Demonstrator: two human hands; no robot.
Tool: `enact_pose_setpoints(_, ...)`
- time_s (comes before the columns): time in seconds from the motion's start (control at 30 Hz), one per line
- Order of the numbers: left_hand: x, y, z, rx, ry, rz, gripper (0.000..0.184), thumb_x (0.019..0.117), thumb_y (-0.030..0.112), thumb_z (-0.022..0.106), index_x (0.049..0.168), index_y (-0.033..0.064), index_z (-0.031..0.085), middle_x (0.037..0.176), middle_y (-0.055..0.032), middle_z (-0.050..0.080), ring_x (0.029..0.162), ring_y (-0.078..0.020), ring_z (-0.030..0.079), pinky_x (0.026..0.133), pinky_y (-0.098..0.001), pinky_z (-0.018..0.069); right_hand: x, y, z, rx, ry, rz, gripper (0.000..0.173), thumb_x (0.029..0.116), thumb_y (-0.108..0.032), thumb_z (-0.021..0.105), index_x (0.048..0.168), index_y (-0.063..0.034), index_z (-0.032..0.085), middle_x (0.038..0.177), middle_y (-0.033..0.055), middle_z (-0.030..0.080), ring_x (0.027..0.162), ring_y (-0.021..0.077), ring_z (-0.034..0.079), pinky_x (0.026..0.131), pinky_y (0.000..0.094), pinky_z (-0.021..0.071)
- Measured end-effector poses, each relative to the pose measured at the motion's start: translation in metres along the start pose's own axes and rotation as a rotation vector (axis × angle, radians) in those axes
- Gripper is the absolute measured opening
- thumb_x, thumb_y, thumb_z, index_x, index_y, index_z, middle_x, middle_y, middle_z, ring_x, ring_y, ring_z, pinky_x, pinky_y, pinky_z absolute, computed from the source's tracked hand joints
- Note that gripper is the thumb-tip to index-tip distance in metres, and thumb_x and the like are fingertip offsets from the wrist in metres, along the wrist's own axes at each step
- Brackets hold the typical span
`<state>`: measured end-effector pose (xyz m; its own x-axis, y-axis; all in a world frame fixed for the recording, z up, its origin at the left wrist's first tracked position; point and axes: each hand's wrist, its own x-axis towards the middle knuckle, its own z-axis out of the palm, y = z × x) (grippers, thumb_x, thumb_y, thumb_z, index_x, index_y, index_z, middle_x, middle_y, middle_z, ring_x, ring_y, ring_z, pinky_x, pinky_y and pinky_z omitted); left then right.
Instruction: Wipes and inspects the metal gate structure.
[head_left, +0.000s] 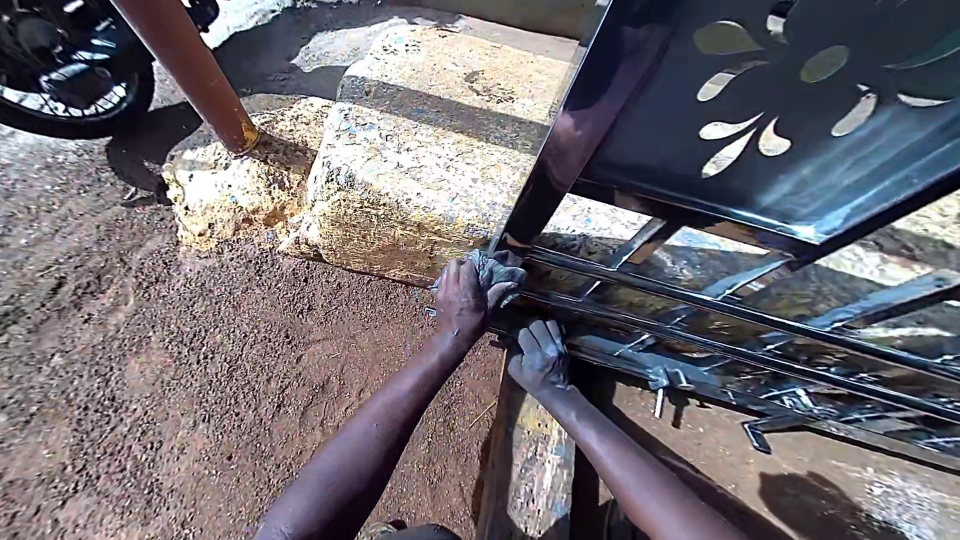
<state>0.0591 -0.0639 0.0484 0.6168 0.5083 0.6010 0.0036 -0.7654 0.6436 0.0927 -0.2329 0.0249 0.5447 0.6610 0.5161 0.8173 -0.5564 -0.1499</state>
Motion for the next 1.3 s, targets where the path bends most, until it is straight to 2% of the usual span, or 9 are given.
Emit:
enact_pose_setpoints(0.07,0.011,-0.014,0.003,0.058,0.065,0.108,0.060,0.0862,0.054,0.071,0.091,-0.0053,0.066,0.082,-0.0195,0.067,0.069,-0.0330,0.070,0.060,-0.0477,0.0584,-0.008,0.014,0.030,-0.074,0.221,-0.072,0.025,0.0863,-0.022,0.057,0.069,-0.0056,0.064,0.071,0.0143,0.064,0.072,0.0359,0.065,0.068,0.0466,0.0546)
enact_pose_setpoints(0.17,0.019,-0.026,-0.004,-0.007,-0.008,0.220,0.056,0.0891,0.053,0.069,0.081,-0.0016,0.062,0.071,-0.0152,0.064,0.058,-0.0274,0.067,0.051,-0.0437,0.0555,-0.012,0.018,0.029,-0.079,0.180,-0.071,0.031,0.0913,-0.026,0.052,0.069,-0.0084,0.062,0.071,0.0119,0.062,0.072,0.0334,0.064,0.068,0.0452,0.0533)
enact_pose_setpoints(0.37,0.031,-0.049,-0.015,-0.533,-0.181,0.211,0.027,0.0919,0.023,0.072,0.094,-0.0031,0.071,0.082,-0.0098,0.074,0.074,-0.0097,0.071,0.071,-0.0293,0.0608,-0.012,0.028,0.024,-0.008,0.133,-0.111,0.031,0.0950,-0.026,0.053,0.074,-0.0082,0.067,0.077,0.0109,0.063,0.077,0.0314,0.064,0.070,0.0423,0.0547)
enact_pose_setpoints(0.53,0.009,-0.062,-0.042,-0.536,-0.318,0.056,0.023,0.0862,0.005,0.067,0.107,-0.0005,0.073,0.092,-0.0053,0.077,0.080,-0.0061,0.073,0.077,-0.0292,0.0619,-0.013,0.027,0.028,0.036,0.180,-0.118,0.038,0.1028,-0.039,0.054,0.092,-0.0106,0.077,0.086,0.0092,0.067,0.083,0.0269,0.065,0.076,0.0381,0.0550)
enact_pose_setpoints(0.67,0.009,-0.053,-0.033,-0.531,-0.187,-0.022,0.024,0.0792,0.006,0.079,0.102,0.0017,0.075,0.095,-0.0041,0.077,0.085,-0.0069,0.073,0.081,-0.0290,0.0623,-0.012,0.025,0.032,0.000,0.230,-0.120,0.037,0.1022,-0.034,0.052,0.085,-0.0100,0.074,0.084,0.0094,0.067,0.082,0.0277,0.065,0.075,0.0387,0.0543)
enact_pose_setpoints(0.77,0.024,-0.035,-0.015,-0.419,-0.083,0.138,0.035,0.0743,0.022,0.080,0.099,-0.0018,0.072,0.089,-0.0091,0.075,0.082,-0.0103,0.072,0.077,-0.0300,0.0606,-0.010,0.021,0.031,-0.049,0.246,-0.120,0.022,0.0877,-0.016,0.052,0.069,-0.0083,0.060,0.075,0.0122,0.063,0.075,0.0316,0.064,0.068,0.0423,0.0534)
enact_pose_setpoints(0.87,0.025,-0.033,-0.005,-0.399,0.047,0.199,0.023,0.0814,0.019,0.077,0.090,-0.0023,0.072,0.081,-0.0110,0.074,0.075,-0.0127,0.072,0.070,-0.0304,0.0601,-0.009,0.022,0.029,-0.073,0.234,-0.113,0.025,0.0890,-0.019,0.052,0.067,-0.0089,0.059,0.070,0.0111,0.060,0.073,0.0314,0.063,0.067,0.0421,0.0527)
enact_pose_setpoints(1.13,-0.005,-0.043,-0.031,-0.699,-0.153,-0.275,0.016,0.0867,-0.001,0.068,0.099,0.0061,0.075,0.086,-0.0001,0.076,0.071,-0.0057,0.071,0.068,-0.0275,0.0617,-0.014,0.026,0.034,-0.027,0.218,-0.115,0.039,0.1031,-0.037,0.051,0.085,-0.0100,0.073,0.084,0.0100,0.067,0.080,0.0283,0.065,0.075,0.0402,0.0543)
enact_pose_setpoints(1.3,0.013,-0.026,-0.027,-0.892,-0.123,-0.453,0.009,0.0886,0.004,0.074,0.097,0.0068,0.076,0.086,-0.0025,0.076,0.073,-0.0098,0.072,0.070,-0.0307,0.0624,-0.013,0.024,0.034,-0.084,0.249,-0.126,0.030,0.0948,-0.025,0.051,0.072,-0.0098,0.063,0.075,0.0103,0.063,0.075,0.0304,0.063,0.070,0.0427,0.0518)
